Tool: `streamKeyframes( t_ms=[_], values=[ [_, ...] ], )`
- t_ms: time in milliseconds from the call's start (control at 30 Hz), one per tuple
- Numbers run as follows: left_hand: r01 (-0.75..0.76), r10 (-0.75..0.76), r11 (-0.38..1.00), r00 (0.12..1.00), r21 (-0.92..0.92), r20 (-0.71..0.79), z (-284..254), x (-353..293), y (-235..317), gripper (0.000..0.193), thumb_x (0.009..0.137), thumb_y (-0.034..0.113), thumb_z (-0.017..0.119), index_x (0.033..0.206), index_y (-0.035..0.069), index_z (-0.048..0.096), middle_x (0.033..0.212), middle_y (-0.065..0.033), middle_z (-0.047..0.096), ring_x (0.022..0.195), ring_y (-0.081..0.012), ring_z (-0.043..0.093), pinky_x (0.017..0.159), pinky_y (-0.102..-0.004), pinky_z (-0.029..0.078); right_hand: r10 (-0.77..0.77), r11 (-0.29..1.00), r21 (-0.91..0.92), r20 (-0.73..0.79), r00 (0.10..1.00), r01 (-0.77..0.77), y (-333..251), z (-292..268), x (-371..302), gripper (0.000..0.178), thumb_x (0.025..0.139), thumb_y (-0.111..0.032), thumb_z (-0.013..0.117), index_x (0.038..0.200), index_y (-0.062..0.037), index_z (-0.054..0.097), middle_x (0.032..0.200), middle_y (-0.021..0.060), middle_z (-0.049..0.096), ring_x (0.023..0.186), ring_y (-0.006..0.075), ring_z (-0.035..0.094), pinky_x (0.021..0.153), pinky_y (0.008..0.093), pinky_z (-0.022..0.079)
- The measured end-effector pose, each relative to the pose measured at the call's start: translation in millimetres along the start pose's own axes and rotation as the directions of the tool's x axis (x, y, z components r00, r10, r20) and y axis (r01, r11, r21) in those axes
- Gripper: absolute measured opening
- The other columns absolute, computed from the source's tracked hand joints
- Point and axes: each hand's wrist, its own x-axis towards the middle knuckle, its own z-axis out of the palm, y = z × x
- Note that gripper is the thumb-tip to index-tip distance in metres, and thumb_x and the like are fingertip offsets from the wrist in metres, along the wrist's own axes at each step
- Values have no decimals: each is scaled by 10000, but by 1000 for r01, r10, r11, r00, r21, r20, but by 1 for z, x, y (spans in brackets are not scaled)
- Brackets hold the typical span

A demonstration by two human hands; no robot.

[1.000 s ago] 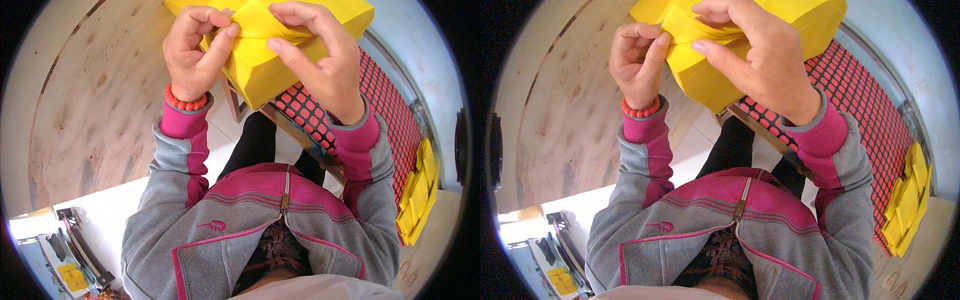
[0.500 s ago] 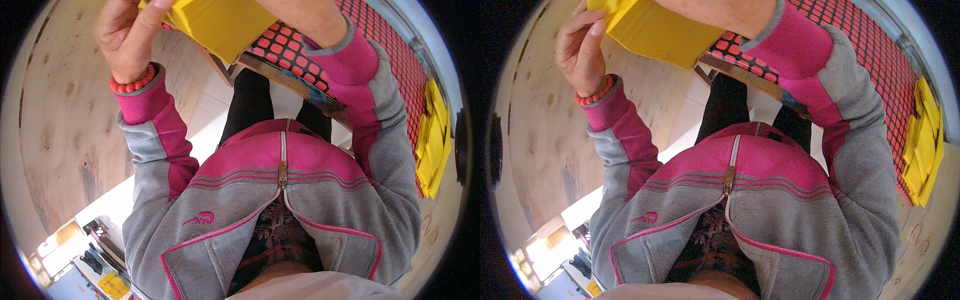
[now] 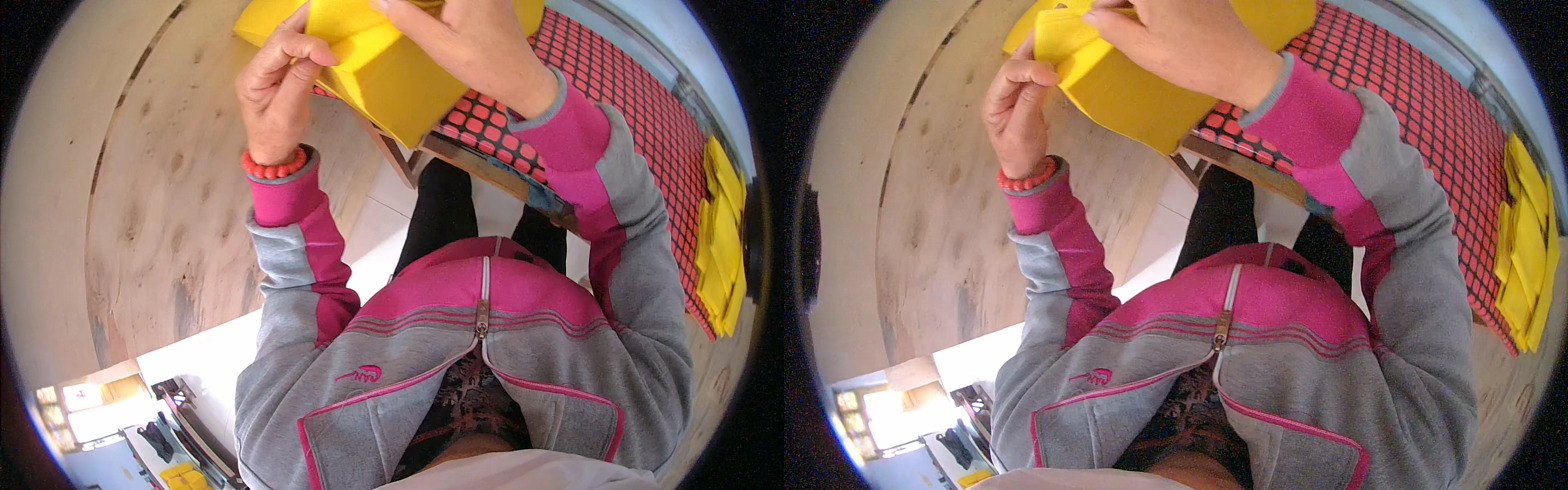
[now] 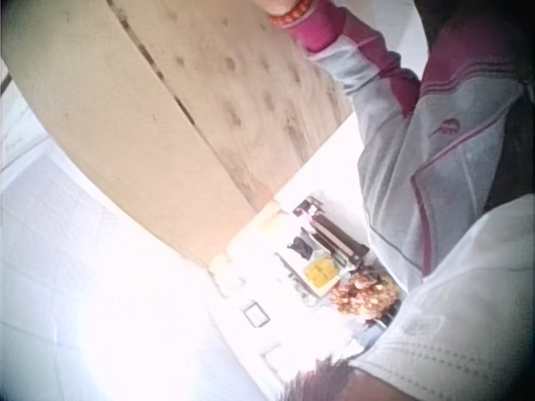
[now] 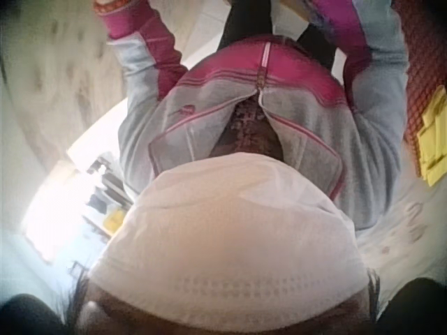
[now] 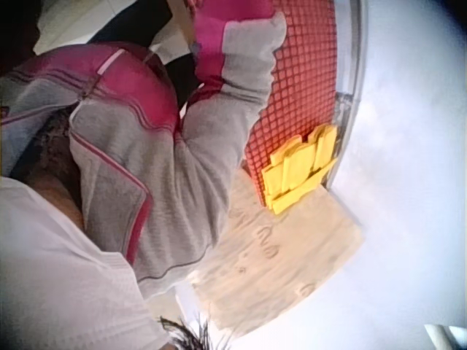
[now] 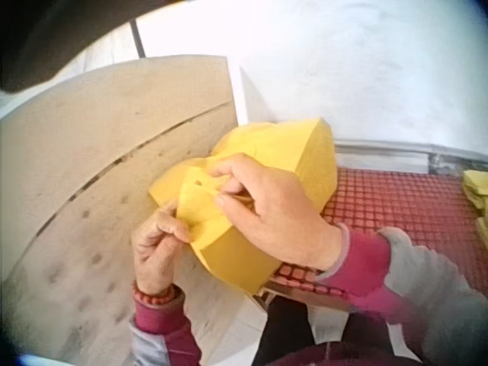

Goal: The person folds yellow paper sheets by hand on a patterned table. They fold each sheet in half, then fold the edges inward to create a smaller rectangular shape, and place the finished pieces into a stack. The person repeats this process with multiple sheets.

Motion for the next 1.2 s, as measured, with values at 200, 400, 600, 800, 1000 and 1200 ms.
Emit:
streamKeyframes(
  t_ms=[200, 400, 600, 800, 1000, 1200],
  values=[
    [72, -72, 981, 997, 183, -7, -12, -4, -6, 218, 972, 1, 515, 1063, -37, 709, 1146, -144, 709, 1124, -220, 643, 1035, -346, 452, -168, 983, 68, 1, 986, 168, -2, -18, -10, 200, 902, -85, 674, 1035, 36, 585, 970, 186, 684, 879, 233, 695, 763, 309, 560],
    [-58, 60, 978, 998, 202, -2, 8, -3, -5, 217, 963, 50, 540, 1073, -31, 709, 1108, -101, 700, 1071, -174, 624, 975, -292, 449, 92, 975, 162, 344, 935, -156, -79, -46, -127, 115, 908, 6, 642, 1023, 5, 634, 939, 106, 708, 853, 218, 685, 749, 313, 537],
    [-50, 46, 951, 999, 304, 21, -18, 0, -20, 213, 985, -12, 541, 1113, -31, 711, 1125, -123, 724, 1111, -187, 647, 1025, -302, 456, 651, 721, -600, 412, 638, -348, -8, -32, -275, 169, 953, -147, 568, 1048, -15, 617, 1088, 174, 658, 1008, 338, 640, 861, 444, 523],
    [70, -56, 979, 995, 192, -77, -18, -4, -20, 212, 980, -17, 533, 1109, -42, 699, 1143, -138, 716, 1100, -201, 651, 1030, -315, 455, 702, 305, -908, 11, 712, -287, 51, -55, -332, 319, 958, -193, 542, 1219, -22, 605, 1222, 180, 628, 1067, 354, 633, 897, 454, 502],
    [151, -152, 984, 988, 91, 8, -7, 0, 1, 233, 967, -38, 491, 1097, -56, 683, 1192, -122, 677, 1157, -215, 609, 1043, -321, 439, 552, 423, -798, -149, 821, -429, 61, -61, -332, 383, 1015, -259, 519, 1309, -21, 575, 1331, 161, 590, 1234, 344, 547, 998, 457, 458],
    [118, -125, 991, 985, 68, 117, 9, 7, 22, 213, 989, -26, 517, 1057, -14, 718, 1058, -50, 683, 983, -135, 620, 875, -242, 459, 661, 458, -552, -311, 682, -696, 60, -62, -338, 450, 979, -296, 610, 1324, -12, 558, 1326, 173, 582, 1235, 351, 534, 988, 467, 459]
  ],
)
